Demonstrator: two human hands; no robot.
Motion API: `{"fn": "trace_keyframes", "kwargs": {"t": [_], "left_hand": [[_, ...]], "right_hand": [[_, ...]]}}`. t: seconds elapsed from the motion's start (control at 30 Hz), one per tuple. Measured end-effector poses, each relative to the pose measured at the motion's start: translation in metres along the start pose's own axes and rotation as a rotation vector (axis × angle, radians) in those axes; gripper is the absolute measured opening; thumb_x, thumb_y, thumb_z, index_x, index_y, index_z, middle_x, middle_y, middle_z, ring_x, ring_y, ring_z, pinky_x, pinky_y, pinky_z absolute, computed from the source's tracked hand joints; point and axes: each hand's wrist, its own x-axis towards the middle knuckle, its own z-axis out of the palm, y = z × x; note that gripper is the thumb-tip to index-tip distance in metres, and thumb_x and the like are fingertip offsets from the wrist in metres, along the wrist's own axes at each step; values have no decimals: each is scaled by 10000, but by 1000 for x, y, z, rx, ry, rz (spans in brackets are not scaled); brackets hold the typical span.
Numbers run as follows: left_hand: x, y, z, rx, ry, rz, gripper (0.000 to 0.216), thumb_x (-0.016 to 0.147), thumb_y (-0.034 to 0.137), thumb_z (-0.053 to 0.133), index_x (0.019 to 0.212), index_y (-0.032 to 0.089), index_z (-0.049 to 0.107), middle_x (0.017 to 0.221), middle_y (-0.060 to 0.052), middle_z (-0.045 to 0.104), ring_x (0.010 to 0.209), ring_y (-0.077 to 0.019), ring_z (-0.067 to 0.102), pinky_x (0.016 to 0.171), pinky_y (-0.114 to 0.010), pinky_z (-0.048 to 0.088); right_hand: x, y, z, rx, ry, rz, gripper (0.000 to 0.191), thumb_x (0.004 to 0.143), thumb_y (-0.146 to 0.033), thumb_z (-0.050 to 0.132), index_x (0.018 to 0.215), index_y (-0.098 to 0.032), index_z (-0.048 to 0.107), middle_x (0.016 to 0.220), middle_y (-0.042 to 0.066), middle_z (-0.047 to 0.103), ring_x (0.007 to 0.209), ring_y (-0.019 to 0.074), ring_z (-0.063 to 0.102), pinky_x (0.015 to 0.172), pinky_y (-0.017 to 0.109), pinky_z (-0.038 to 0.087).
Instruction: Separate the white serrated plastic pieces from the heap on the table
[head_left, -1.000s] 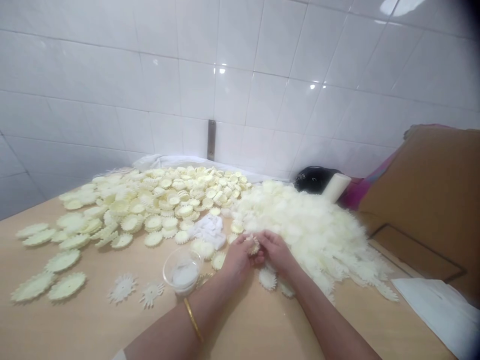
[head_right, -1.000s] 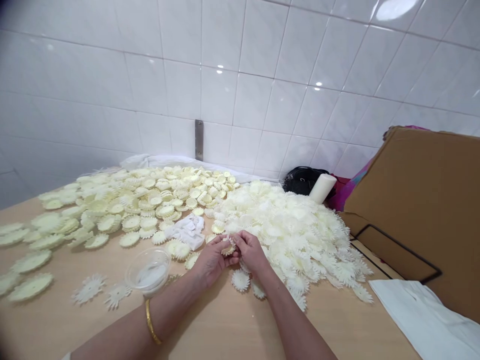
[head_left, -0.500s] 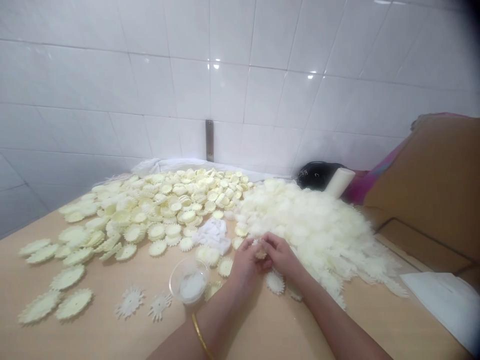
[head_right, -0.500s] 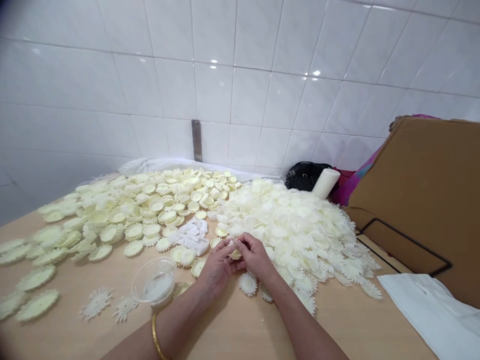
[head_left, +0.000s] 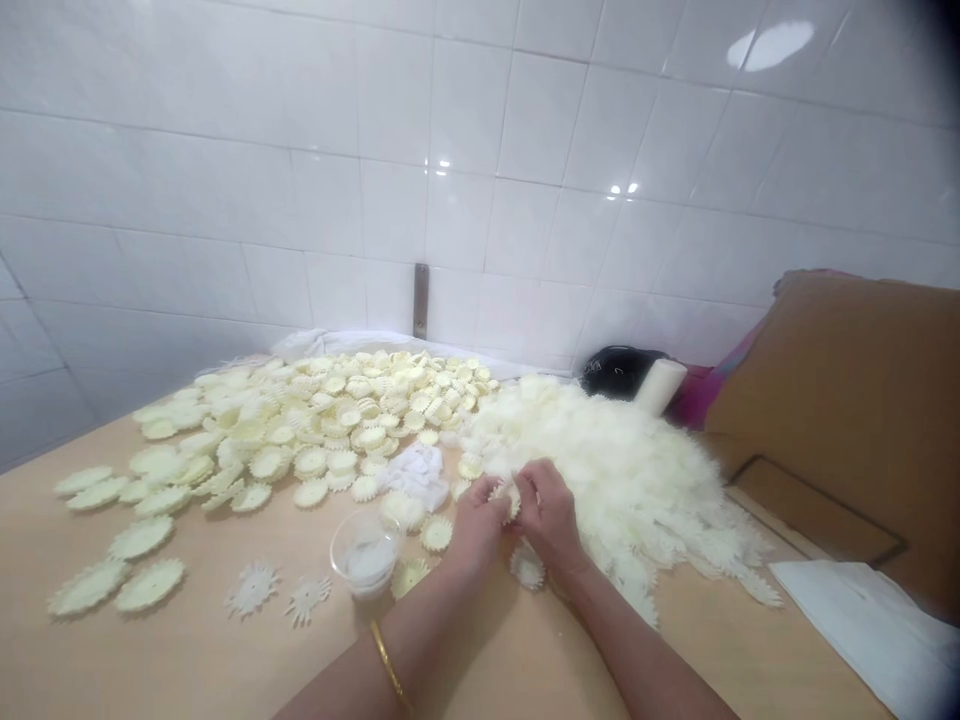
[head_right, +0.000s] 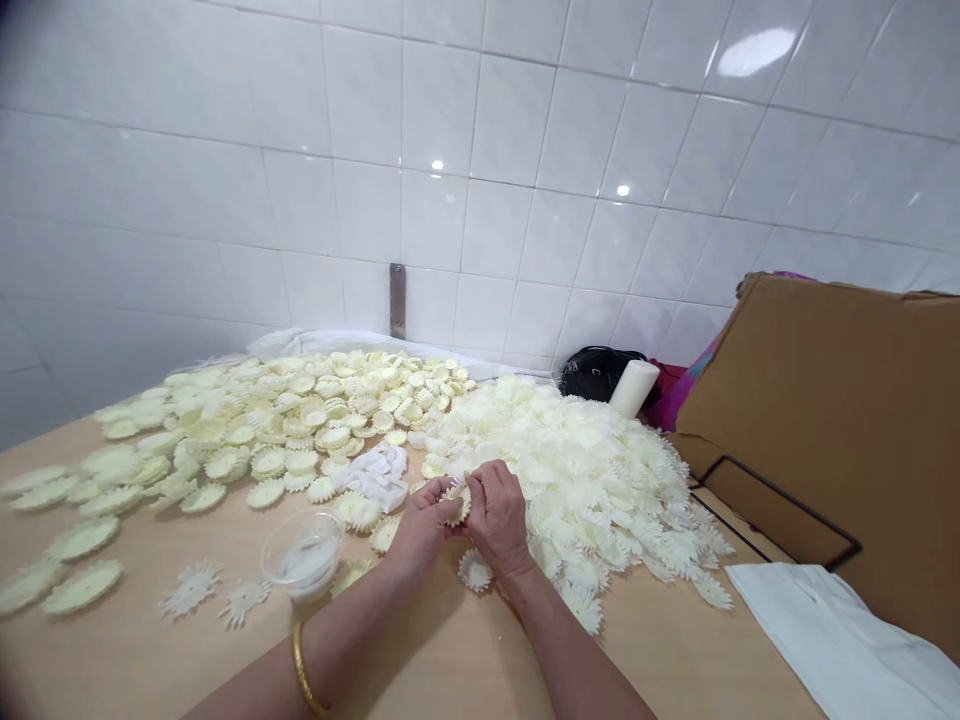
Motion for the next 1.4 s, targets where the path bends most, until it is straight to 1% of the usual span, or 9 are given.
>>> {"fn": "trace_keyframes", "kwargs": {"t": [0.13,0.27,0.4,0.5,0.73,0.9,1.0,1.2,1.4], "left_hand": [[5,-2,0,96,-68,75,175,562,120,561,728,165,532,558,41,526,463,-83,472,494,-234,444],[5,-4,2,175,-34,58,206,576,110,536,773,169,528,528,51,490,432,-87,482,460,-220,418],[-7,2,3,211,62,-152,263,571,47,483,807,160,499,485,45,462,383,-120,500,395,-223,375],[-13,8,5,110,118,-241,294,585,-1,484,838,149,479,501,24,487,410,-120,523,424,-223,398],[-8,11,4,-53,44,-289,181,616,-37,508,718,112,517,504,-29,526,456,-104,525,484,-220,441],[-7,12,0,-33,19,-262,83,657,25,525,678,104,536,511,-45,539,425,-89,501,451,-209,416],[-6,13,-3,68,-28,-198,40,683,122,560,668,114,525,498,-40,544,409,-91,496,439,-212,406],[-6,13,-4,156,-29,-203,223,664,337,617,686,145,504,446,0,514,324,-71,420,348,-184,302],[-5,11,-5,147,50,-204,353,603,472,641,663,154,500,411,46,432,308,-51,369,331,-175,250]], "right_hand": [[0,1,1,-41,76,48,202,839,-226,367,645,-200,414,661,12,459,632,147,413,606,275,330],[2,6,0,-80,140,118,200,842,-264,368,654,-205,405,625,-1,455,589,142,419,573,265,324],[12,23,-15,-136,301,247,227,873,-280,291,675,-208,375,553,-21,417,515,141,401,524,263,295],[18,35,-26,-165,354,272,187,844,-310,379,697,-199,411,595,-12,449,542,141,423,563,269,320],[14,35,-21,-319,219,50,158,775,-227,456,887,-170,551,900,94,539,873,230,478,733,364,354],[7,14,-14,-202,116,-50,123,808,-200,425,796,-184,547,823,67,576,820,202,506,721,332,364],[5,3,-12,-104,52,-12,143,816,-207,418,721,-186,523,744,46,568,744,181,505,696,315,372],[4,-10,-16,143,-78,179,180,818,-278,435,680,-188,507,660,13,535,646,149,502,631,270,396],[6,-20,-18,323,-297,211,132,775,-292,511,773,-175,572,759,32,595,745,165,547,708,275,417]]}}
